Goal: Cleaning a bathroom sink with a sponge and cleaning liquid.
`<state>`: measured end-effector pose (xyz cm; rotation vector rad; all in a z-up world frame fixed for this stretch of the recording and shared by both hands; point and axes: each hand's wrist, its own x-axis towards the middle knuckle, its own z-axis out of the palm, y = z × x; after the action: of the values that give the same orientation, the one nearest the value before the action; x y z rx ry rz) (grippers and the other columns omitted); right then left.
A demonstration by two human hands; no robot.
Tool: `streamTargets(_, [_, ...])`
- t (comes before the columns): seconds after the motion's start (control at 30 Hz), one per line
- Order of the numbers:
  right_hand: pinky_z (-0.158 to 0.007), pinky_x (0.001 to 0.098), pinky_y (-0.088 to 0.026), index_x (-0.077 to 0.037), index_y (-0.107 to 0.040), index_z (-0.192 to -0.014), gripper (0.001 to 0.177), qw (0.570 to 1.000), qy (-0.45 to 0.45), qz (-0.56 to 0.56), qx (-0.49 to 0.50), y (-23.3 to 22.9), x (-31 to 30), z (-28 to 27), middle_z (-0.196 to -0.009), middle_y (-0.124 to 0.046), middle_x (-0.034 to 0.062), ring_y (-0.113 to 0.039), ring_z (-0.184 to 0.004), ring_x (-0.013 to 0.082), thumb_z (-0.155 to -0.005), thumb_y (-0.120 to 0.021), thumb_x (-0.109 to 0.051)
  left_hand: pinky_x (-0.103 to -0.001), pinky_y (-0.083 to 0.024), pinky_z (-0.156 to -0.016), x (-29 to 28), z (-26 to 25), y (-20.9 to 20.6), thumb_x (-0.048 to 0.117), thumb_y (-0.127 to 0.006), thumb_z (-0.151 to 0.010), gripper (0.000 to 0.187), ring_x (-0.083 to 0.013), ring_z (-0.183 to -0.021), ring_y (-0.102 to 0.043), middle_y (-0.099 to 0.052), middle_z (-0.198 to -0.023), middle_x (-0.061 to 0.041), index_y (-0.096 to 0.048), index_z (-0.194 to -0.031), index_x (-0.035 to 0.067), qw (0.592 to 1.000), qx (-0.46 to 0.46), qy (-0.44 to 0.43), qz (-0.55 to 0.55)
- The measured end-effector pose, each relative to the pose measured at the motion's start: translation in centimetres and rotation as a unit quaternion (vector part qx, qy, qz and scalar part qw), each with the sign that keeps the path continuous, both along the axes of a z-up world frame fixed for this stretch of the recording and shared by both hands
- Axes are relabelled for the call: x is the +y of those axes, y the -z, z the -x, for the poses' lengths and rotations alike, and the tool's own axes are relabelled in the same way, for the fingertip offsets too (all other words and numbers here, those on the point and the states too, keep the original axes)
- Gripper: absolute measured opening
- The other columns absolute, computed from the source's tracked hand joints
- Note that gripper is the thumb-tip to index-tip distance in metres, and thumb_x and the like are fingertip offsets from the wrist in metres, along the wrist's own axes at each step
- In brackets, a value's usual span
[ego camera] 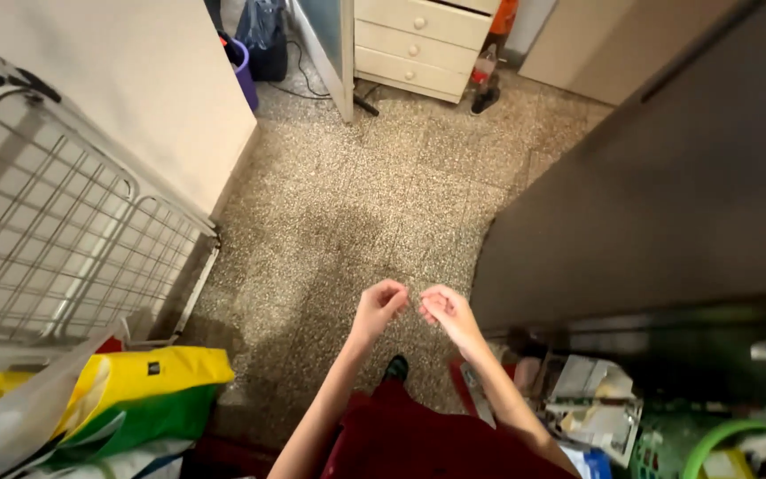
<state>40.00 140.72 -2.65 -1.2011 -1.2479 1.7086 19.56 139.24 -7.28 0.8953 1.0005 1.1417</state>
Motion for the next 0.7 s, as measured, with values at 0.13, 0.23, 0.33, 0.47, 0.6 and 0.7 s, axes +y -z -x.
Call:
streamTargets(0.13, [-0.068,0.025,-0.052,-0.003,-0.067,-0.111,0.016,1.0,-0.009,0.005,0.002,0.5,8.5,-1.1,-0.088,-0.07,0.003,-0.065,-0.078,0.0107,-0.101,-0.063,-0.014,-0.021,-0.048,-0.06,7.8,-0.5,-0.9,0.016,-0.067,-0.1,0.013,-0.0049,-0.069,-0.061,-0.068,-0.079,0.001,-0.068,-0.1,0.003,1.0,0.001,-0.024,0.012])
streamTargets(0.23, [-0.071,0.0247,-0.054,-0.003,-0.066,-0.111,0.017,1.0,-0.002,0.031,-0.002,0.6,14.6,-1.0,-0.09,-0.071,0.0024,-0.067,-0.081,0.0104,-0.1,-0.063,-0.015,-0.023,-0.047,-0.057,13.6,-0.2,-0.2,0.016,-0.067,-0.099,0.012,-0.0058,-0.065,-0.059,-0.068,-0.076,0.001,-0.068,-0.099,0.004,0.996,0.039,-0.033,0.069])
streamTargets(0.33, [-0.073,0.0243,-0.055,-0.003,-0.066,-0.111,0.017,0.999,0.004,0.038,-0.026,2.1,21.6,-0.9,-0.091,-0.071,0.0017,-0.068,-0.083,0.0094,-0.099,-0.063,-0.015,-0.022,-0.048,-0.06,20.8,0.2,1.5,0.016,-0.067,-0.098,0.012,-0.0056,-0.068,-0.062,-0.068,-0.078,0.003,-0.069,-0.102,0.005,0.998,0.024,-0.028,0.056])
streamTargets(0.47, [-0.07,0.025,-0.055,-0.003,-0.066,-0.111,0.016,1.0,0.023,0.003,-0.016,5.0,31.5,-1.3,-0.09,-0.07,0.0019,-0.066,-0.08,0.0096,-0.098,-0.066,-0.012,-0.023,-0.05,-0.062,31.7,0.1,2.4,0.018,-0.066,-0.1,0.014,-0.006,-0.07,-0.064,-0.07,-0.08,0.002,-0.069,-0.102,0.005,0.999,0.029,-0.004,0.041])
streamTargets(0.6, [-0.069,0.0252,-0.054,-0.003,-0.066,-0.11,0.014,0.997,0.073,-0.006,-0.018,4.0,42.0,-1.2,-0.088,-0.07,0.0021,-0.066,-0.078,0.01,-0.098,-0.066,-0.01,-0.023,-0.051,-0.062,44.0,0.2,2.9,0.018,-0.068,-0.099,0.015,-0.0065,-0.071,-0.064,-0.071,-0.079,0.0,-0.07,-0.101,0.003,0.998,0.045,0.038,0.022])
streamTargets(0.7, [-0.069,0.0254,-0.054,-0.003,-0.067,-0.11,0.014,0.993,0.115,0.004,-0.03,4.7,47.7,-2.2,-0.087,-0.072,0.0029,-0.066,-0.078,0.0099,-0.099,-0.065,-0.011,-0.023,-0.051,-0.06,51.2,-0.2,2.5,0.018,-0.066,-0.099,0.014,-0.0065,-0.069,-0.065,-0.073,-0.08,0.0,-0.069,-0.101,0.005,0.995,0.068,0.076,0.022])
